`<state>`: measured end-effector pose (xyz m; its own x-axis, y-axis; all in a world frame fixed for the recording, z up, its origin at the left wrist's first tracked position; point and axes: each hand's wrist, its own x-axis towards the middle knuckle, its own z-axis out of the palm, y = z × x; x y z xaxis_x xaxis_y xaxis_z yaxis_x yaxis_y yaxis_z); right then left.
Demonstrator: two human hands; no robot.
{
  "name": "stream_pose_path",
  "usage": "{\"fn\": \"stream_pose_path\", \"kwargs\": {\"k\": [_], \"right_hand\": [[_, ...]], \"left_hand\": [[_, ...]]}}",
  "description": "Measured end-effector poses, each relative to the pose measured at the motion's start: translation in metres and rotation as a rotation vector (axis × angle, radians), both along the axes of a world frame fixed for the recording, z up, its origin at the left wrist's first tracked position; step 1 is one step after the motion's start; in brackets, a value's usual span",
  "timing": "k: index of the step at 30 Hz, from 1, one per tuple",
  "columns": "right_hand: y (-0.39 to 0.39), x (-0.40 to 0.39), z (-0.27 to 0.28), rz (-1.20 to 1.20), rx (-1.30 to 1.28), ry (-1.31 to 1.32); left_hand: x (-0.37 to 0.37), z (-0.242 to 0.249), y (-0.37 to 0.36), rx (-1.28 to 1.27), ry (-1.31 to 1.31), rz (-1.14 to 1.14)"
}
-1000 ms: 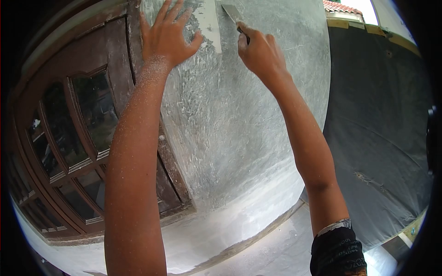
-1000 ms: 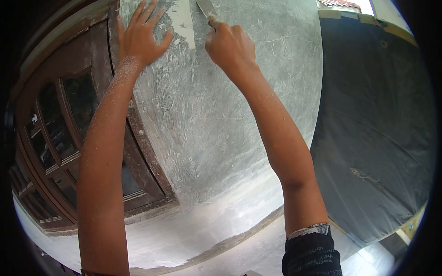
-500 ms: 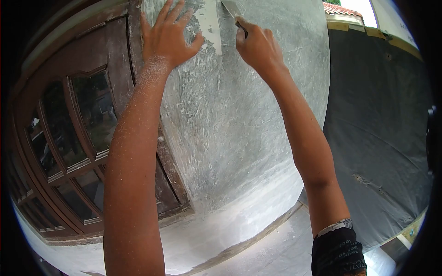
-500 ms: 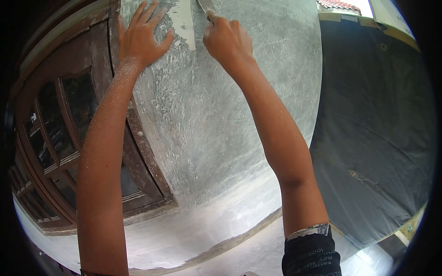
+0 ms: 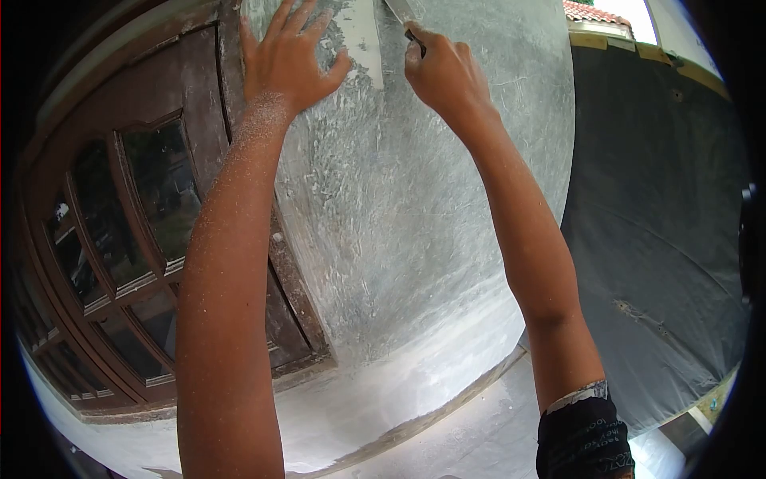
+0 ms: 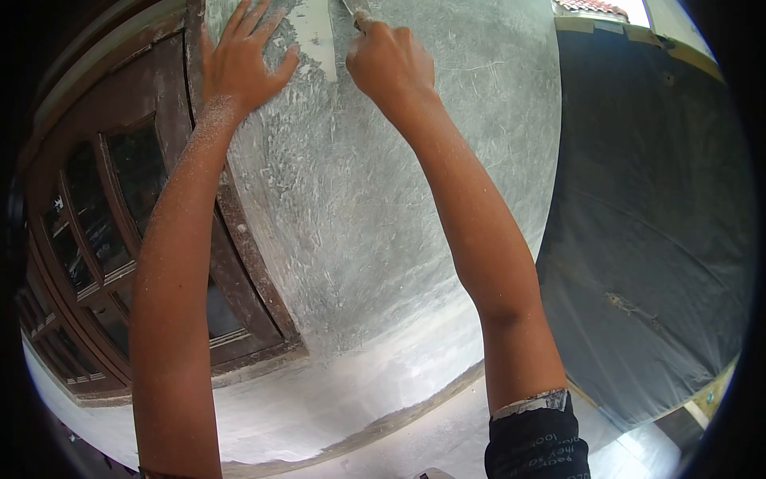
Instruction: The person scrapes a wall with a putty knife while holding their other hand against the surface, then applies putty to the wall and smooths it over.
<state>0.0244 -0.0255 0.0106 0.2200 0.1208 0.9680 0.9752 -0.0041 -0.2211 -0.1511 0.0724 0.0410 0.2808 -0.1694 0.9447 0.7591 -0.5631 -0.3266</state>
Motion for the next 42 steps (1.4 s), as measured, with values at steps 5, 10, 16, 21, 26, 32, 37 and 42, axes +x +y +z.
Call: {"fn": "stream_pose_path", "kwargs": {"k": [5,10,16,21,26,32,37,42], "right_hand": [[-0.006,0.000,-0.015,-0.031,-0.046,-0.012],[0.000,-0.001,0.001,-0.023,0.007,-0.027],[-0.002,-0.002,-0.007,-0.063,-0.016,-0.040],[0.005,-0.002,0.001,-0.012,0.063,-0.073],[-0.001,-0.004,-0.016,-0.047,-0.020,-0.039],[0.005,-0.002,0.000,-0.020,0.042,-0.058],[-0.006,-0.007,-0.013,-0.049,-0.037,-0.032],[0.006,0.001,-0.001,0.010,0.032,-0.072]], "left_hand": [[0.001,0.002,0.002,-0.028,0.008,-0.054],[-0.001,0.005,0.007,-0.029,0.052,-0.074],[0.000,0.006,0.008,0.019,0.015,-0.060],[0.001,0.005,0.011,0.002,0.015,-0.017],[0.000,0.002,0.003,-0.029,0.012,-0.056],[0.000,0.002,0.004,0.003,0.013,-0.011],[0.003,0.006,0.011,0.044,-0.003,0.041],[0.002,0.002,-0.002,-0.068,0.030,0.055]]}}
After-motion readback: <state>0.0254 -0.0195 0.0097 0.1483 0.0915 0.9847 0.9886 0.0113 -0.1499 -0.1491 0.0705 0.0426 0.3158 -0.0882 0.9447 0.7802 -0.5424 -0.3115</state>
